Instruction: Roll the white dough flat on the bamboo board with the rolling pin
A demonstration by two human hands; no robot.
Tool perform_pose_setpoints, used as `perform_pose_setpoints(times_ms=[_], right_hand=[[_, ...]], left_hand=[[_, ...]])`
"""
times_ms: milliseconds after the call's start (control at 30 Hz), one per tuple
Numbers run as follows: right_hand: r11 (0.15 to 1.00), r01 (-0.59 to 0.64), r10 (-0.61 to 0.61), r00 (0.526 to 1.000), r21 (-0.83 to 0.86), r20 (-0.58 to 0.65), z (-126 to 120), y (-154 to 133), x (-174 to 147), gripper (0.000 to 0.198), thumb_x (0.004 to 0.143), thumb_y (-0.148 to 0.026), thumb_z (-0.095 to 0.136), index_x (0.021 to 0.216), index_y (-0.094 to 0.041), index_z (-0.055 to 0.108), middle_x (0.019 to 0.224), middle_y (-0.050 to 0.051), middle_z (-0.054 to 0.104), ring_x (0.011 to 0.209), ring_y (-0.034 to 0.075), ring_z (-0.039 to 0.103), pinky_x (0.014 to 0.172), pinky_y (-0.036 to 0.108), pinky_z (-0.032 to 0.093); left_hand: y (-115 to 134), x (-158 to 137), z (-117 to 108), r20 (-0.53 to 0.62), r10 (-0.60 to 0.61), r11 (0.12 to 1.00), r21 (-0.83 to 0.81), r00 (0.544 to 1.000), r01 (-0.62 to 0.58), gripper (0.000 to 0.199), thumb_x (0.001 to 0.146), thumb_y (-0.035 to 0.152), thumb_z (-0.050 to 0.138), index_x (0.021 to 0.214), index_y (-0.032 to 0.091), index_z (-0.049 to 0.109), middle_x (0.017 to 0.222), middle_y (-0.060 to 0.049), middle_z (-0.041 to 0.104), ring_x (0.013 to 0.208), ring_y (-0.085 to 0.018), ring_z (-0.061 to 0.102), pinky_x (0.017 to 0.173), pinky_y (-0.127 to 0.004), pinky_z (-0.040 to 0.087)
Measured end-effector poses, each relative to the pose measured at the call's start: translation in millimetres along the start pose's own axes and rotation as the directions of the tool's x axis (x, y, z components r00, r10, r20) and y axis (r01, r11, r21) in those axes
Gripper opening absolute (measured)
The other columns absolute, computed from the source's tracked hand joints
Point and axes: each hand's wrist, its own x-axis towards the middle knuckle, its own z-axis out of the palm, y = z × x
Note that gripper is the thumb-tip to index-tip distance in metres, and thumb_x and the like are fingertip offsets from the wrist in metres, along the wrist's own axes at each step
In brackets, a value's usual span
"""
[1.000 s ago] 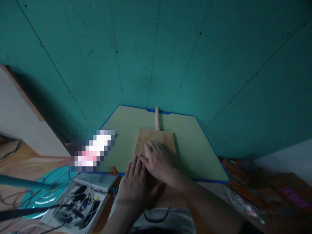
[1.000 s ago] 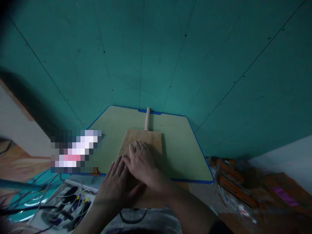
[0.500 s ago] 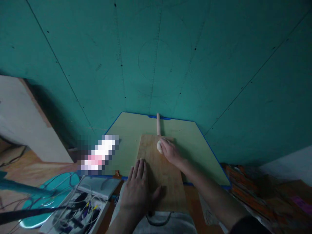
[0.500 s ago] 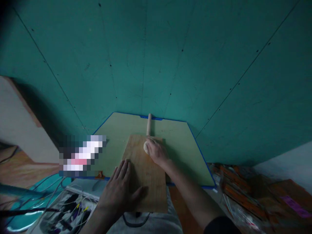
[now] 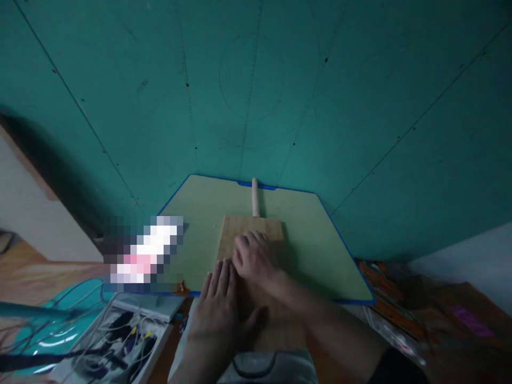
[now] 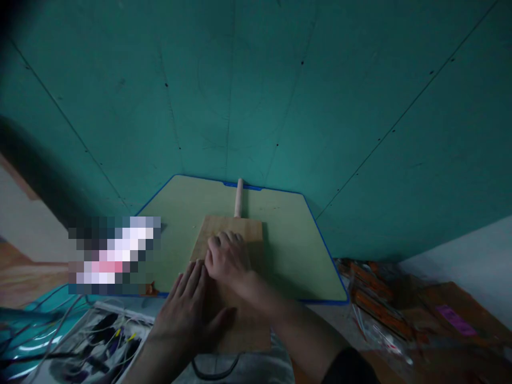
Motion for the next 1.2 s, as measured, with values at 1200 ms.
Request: perform_pose_setpoints(times_ms=[1200], right_hand=[[0.96,0.239,-0.238,0.971,0.143,-0.022,40.3,55.2,34.1,0.049,0.101,-0.035,0.029,0.125,-0.009,0.064,0.128,0.021,0.066,0.129,0.036,0.055,0.108,0.056,0.044]], left_hand=[[22.0,17.3,-40.9,0.205,-0.114,0.979,-0.143,0.972,0.145,0.087,0.095,0.066,0.037,0.148,-0.004,0.038,0.157,-0.024,0.036,0.149,-0.034,0.03,0.123,-0.045,0.025]])
